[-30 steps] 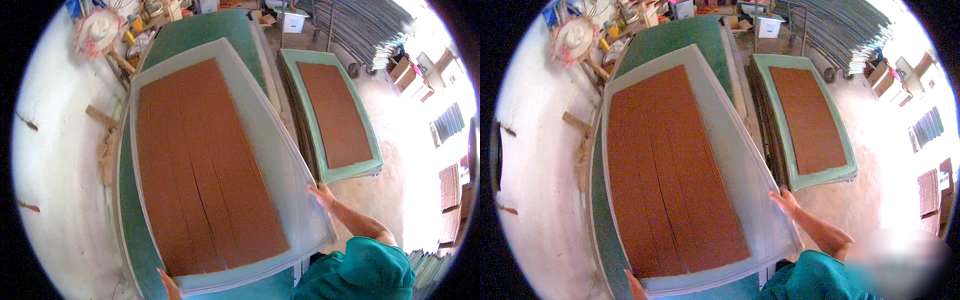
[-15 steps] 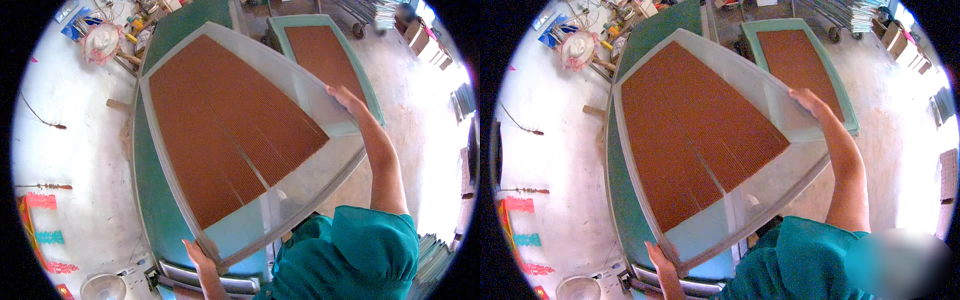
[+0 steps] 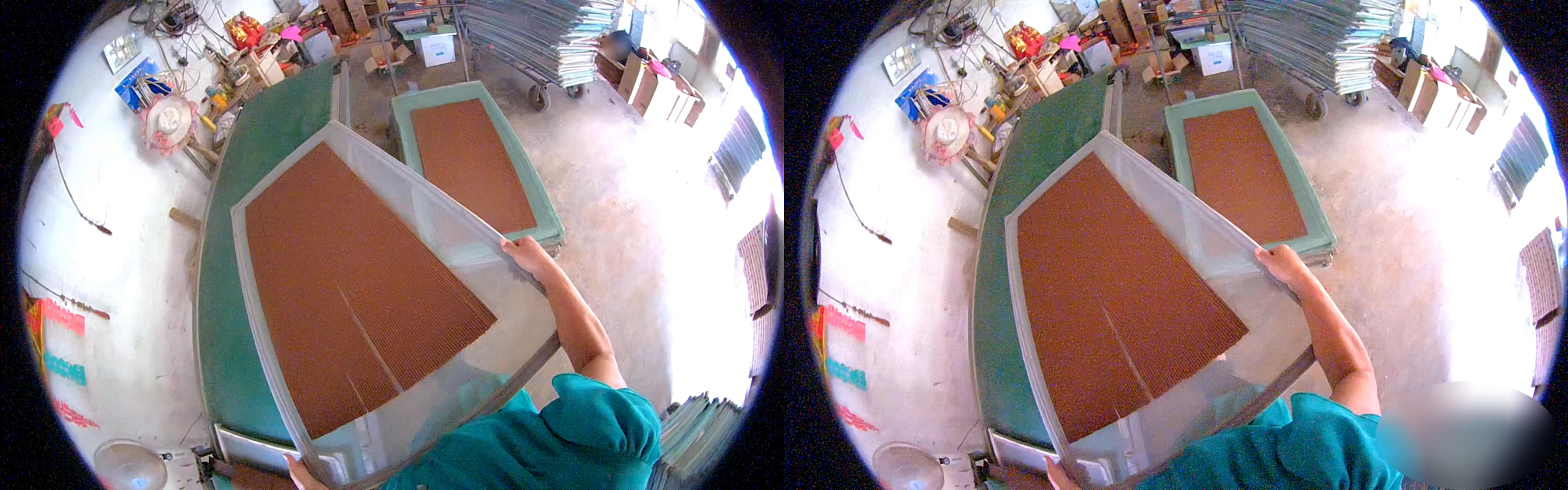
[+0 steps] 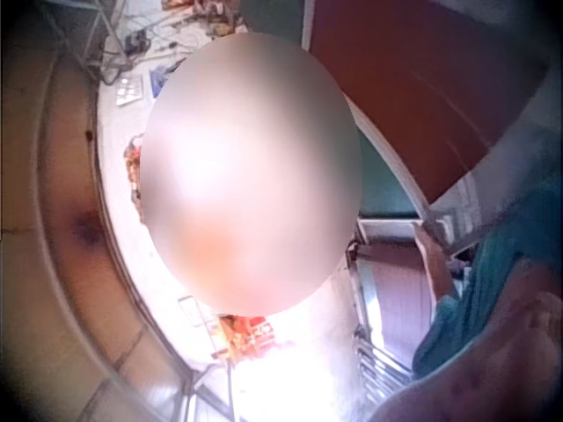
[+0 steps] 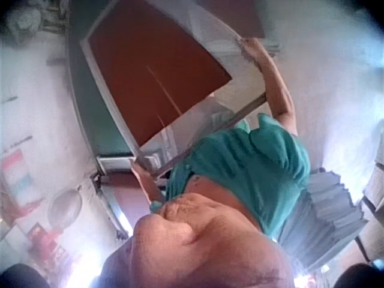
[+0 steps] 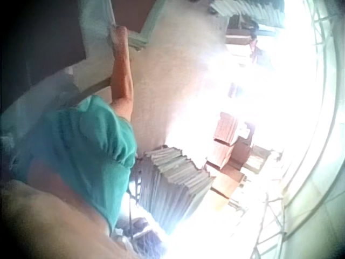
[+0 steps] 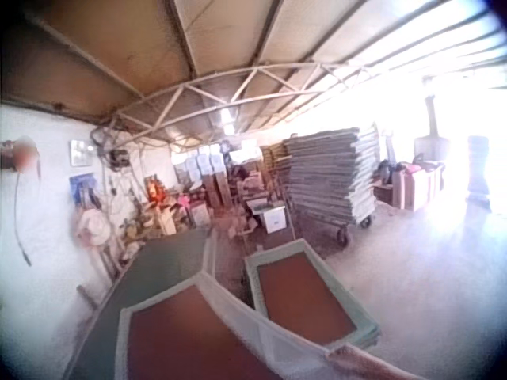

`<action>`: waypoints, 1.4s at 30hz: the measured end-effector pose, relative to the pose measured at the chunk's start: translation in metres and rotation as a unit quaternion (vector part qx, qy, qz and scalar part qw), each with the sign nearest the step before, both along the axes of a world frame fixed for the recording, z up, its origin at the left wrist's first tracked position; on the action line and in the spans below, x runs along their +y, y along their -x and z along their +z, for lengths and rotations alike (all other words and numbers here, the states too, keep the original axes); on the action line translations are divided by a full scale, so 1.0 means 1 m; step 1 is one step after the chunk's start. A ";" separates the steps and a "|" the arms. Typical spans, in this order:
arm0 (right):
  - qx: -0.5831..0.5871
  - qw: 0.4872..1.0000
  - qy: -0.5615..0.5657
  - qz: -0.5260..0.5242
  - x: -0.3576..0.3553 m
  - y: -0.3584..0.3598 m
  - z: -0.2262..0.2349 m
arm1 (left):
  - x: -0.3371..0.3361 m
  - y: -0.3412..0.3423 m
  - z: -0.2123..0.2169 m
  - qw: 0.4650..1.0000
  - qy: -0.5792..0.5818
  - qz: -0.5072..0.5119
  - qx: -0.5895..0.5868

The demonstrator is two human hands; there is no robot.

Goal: The person repeatedly picks up rectangular trays from a conveyor belt, turns them over, and places them onto a stack. The person also occasionally picks up small brown debris from the belt and discards it into a nearby bucket.

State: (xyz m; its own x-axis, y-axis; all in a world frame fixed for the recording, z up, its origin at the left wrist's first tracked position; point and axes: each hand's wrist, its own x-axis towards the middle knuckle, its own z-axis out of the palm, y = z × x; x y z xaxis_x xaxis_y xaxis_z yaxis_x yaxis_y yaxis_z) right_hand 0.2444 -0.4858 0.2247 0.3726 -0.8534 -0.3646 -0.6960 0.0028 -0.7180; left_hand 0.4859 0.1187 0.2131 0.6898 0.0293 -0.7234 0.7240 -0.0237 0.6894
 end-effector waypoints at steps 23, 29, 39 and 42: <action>-0.048 0.949 -0.059 -0.307 -0.387 0.089 0.000 | -0.603 -0.151 -0.005 0.962 -0.007 -0.265 -0.056; -0.002 0.946 -0.085 -0.312 -0.490 0.077 -0.037 | -0.713 -0.166 -0.055 0.969 -0.069 -0.237 -0.027; 0.128 0.955 -0.080 -0.255 -0.490 0.124 -0.262 | -0.689 -0.130 -0.240 0.927 -0.145 -0.325 0.121; 0.176 0.943 -0.128 -0.252 -0.486 0.129 -0.347 | -0.700 -0.122 -0.302 0.918 -0.115 -0.335 0.177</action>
State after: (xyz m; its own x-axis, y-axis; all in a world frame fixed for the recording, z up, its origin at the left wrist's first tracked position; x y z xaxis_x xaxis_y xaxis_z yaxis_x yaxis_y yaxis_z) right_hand 0.1153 -0.9722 -0.1228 -0.2396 -0.7565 -0.6085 -0.7554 0.5390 -0.3726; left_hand 0.6078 -0.5809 -0.0889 0.3308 -0.1356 -0.9339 0.6717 -0.6613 0.3339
